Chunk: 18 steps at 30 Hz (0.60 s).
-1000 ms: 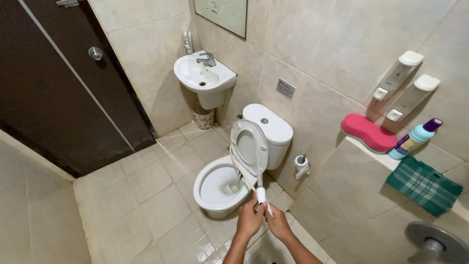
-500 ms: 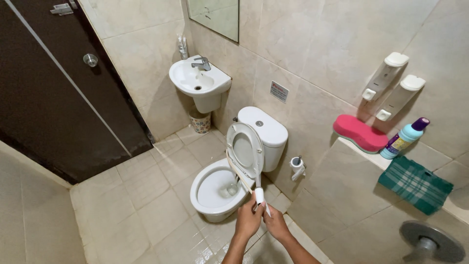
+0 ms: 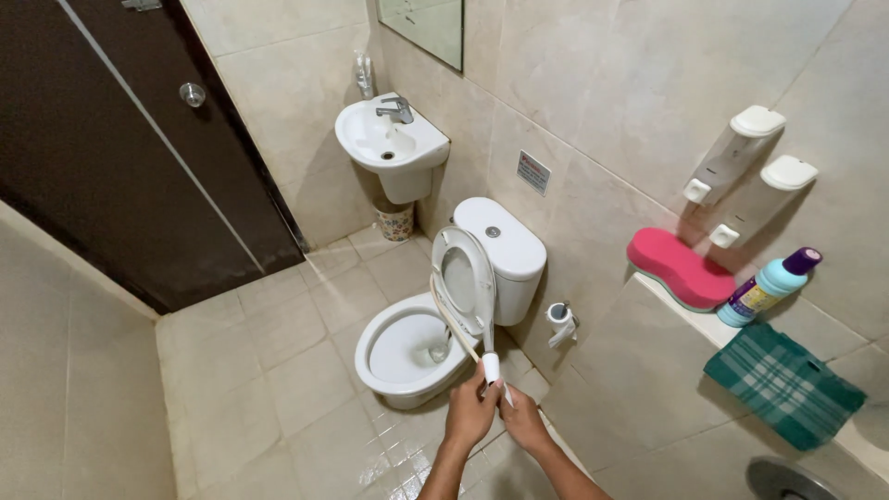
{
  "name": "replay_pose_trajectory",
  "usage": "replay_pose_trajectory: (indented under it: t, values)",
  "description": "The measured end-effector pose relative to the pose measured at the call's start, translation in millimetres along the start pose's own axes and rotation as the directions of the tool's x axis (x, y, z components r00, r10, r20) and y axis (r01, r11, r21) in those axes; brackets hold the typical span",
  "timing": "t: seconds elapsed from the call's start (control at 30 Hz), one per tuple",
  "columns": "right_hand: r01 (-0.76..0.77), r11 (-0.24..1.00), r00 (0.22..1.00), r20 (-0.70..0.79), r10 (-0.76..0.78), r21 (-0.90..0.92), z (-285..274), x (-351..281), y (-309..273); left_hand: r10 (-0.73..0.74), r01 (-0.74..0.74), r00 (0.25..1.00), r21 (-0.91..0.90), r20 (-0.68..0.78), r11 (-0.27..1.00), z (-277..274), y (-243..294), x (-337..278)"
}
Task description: The person uses a handheld bidet sprayer to clean the inside of a toilet bowl. They direct the water stream around the bowl and then rinse the sprayer nozzle under the sink faucet.
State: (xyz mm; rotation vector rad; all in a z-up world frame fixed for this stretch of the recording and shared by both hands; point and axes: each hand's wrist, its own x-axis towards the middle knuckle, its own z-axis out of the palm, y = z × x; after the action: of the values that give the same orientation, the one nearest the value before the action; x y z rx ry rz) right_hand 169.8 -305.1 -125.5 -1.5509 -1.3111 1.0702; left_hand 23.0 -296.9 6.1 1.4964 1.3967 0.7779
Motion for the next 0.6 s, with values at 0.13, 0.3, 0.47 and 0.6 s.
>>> replay_pose_trajectory:
  t: [0.13,0.3,0.47,0.6]
  values:
    - [-0.057,0.998,0.998,0.026,0.057,-0.016,-21.8,1.7,1.7,0.027,-0.028,0.998,-0.027,-0.049,0.999,27.4,-1.1,2.7]
    - [-0.032,0.999,0.997,0.067,0.032,-0.008,-46.2,14.3,24.7,-0.063,0.063,0.996,-0.005,-0.058,0.998,52.8,14.6,4.0]
    - [0.053,0.998,0.992,0.116,-0.055,0.024,-68.0,22.7,42.3,0.004,-0.013,0.991,-0.063,-0.131,0.998,84.0,7.0,12.0]
    - [0.036,0.998,0.987,0.157,-0.044,0.055,-79.1,30.7,59.3,-0.068,0.066,0.990,-0.015,-0.122,0.998,94.2,23.0,12.0]
